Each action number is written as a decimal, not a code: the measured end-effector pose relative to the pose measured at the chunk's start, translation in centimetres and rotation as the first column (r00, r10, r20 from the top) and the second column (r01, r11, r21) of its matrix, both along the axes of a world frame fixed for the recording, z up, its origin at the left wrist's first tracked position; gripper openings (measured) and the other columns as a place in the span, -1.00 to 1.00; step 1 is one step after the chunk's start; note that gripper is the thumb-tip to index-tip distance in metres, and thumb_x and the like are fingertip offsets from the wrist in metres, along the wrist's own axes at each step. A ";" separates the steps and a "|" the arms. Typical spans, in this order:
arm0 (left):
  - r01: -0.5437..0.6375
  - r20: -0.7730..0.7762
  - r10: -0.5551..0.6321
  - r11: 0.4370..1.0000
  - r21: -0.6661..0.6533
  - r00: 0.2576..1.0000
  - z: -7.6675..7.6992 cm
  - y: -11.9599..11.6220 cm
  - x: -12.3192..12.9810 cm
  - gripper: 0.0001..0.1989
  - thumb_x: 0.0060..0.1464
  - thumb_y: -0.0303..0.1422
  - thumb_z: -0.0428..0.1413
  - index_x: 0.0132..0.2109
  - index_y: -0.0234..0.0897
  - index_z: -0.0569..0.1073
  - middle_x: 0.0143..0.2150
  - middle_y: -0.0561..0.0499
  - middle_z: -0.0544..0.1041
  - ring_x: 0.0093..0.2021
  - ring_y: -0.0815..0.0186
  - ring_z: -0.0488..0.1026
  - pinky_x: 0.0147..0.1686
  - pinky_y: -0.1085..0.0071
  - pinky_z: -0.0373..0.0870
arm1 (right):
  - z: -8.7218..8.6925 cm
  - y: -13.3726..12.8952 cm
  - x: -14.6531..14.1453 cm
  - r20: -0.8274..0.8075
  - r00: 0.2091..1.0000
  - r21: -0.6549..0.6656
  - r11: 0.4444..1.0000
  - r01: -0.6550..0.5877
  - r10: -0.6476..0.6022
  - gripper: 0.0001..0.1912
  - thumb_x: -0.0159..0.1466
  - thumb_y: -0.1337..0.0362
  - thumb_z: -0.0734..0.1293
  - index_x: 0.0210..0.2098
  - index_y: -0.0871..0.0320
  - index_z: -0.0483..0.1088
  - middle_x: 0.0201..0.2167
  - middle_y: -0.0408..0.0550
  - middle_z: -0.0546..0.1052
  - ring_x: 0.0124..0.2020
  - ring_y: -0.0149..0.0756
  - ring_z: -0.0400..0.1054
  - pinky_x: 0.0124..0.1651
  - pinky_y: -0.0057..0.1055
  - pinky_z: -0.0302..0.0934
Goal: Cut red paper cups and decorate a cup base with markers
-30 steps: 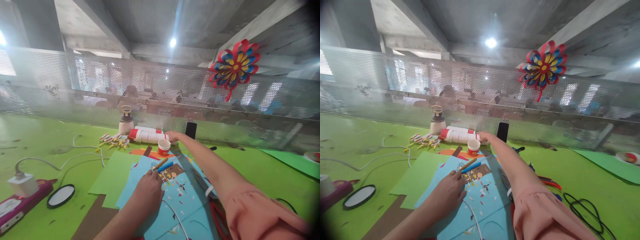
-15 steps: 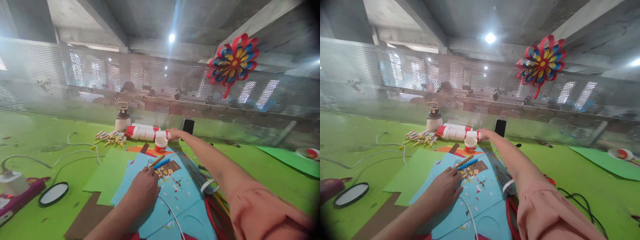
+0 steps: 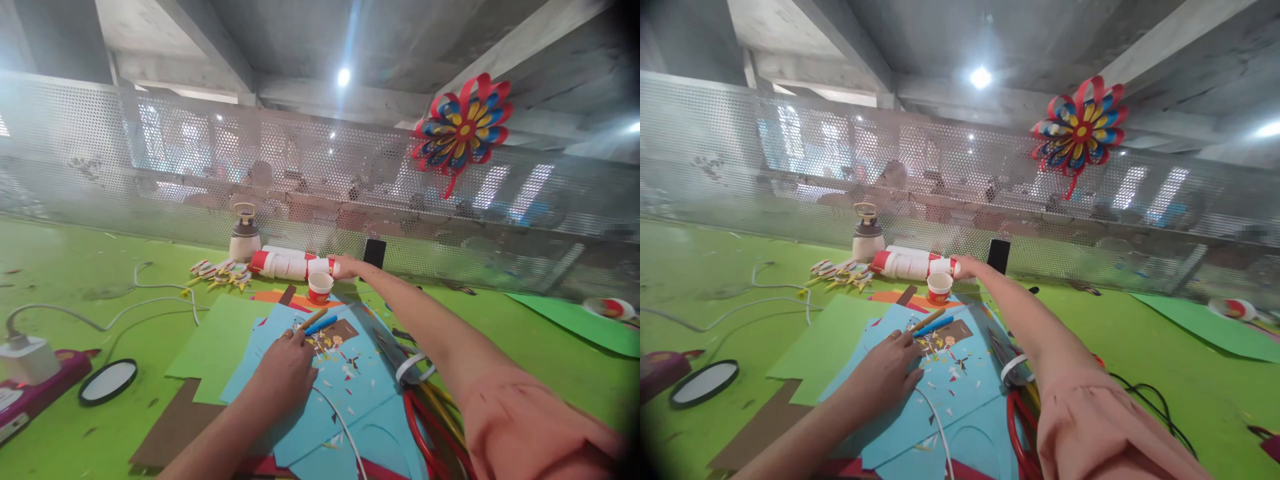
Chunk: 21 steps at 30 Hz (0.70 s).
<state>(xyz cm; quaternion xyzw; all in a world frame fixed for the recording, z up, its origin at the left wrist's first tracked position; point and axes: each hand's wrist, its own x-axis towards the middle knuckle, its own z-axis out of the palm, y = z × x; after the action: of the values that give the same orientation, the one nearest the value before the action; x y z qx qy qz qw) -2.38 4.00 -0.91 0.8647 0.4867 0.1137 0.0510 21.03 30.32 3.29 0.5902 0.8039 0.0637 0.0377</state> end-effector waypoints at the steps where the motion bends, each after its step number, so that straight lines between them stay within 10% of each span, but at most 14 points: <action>1: 0.002 0.000 -0.002 1.000 0.001 1.000 0.0 0.0 0.0 -0.74 0.14 -0.33 0.07 -0.10 -0.33 0.55 -0.03 -0.23 0.51 0.02 -0.02 0.42 0.08 0.08 0.37 | 0.0 0.1 -0.1 0.008 1.000 -0.005 1.000 -0.002 0.002 -0.63 0.36 0.18 0.32 0.11 0.16 0.35 0.08 0.05 0.44 -0.01 -0.15 0.41 -0.01 -0.08 0.37; 21: 0.019 -0.012 -0.018 0.999 0.033 1.000 0.0 -0.2 0.0 -0.78 0.14 -0.31 0.08 -0.13 -0.31 0.54 -0.05 -0.22 0.52 0.02 -0.03 0.43 0.06 0.08 0.39 | -0.1 -0.4 2.3 0.132 0.973 0.023 0.982 0.187 -0.188 -0.65 0.36 0.18 0.32 0.09 0.17 0.36 0.07 0.05 0.45 -0.02 -0.16 0.42 -0.01 -0.10 0.37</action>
<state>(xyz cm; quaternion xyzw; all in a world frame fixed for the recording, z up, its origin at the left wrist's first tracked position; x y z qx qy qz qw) -2.40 3.85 -0.94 0.8705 0.4770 0.1164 0.0349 23.37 29.89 3.21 0.6580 0.7399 0.1036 0.0943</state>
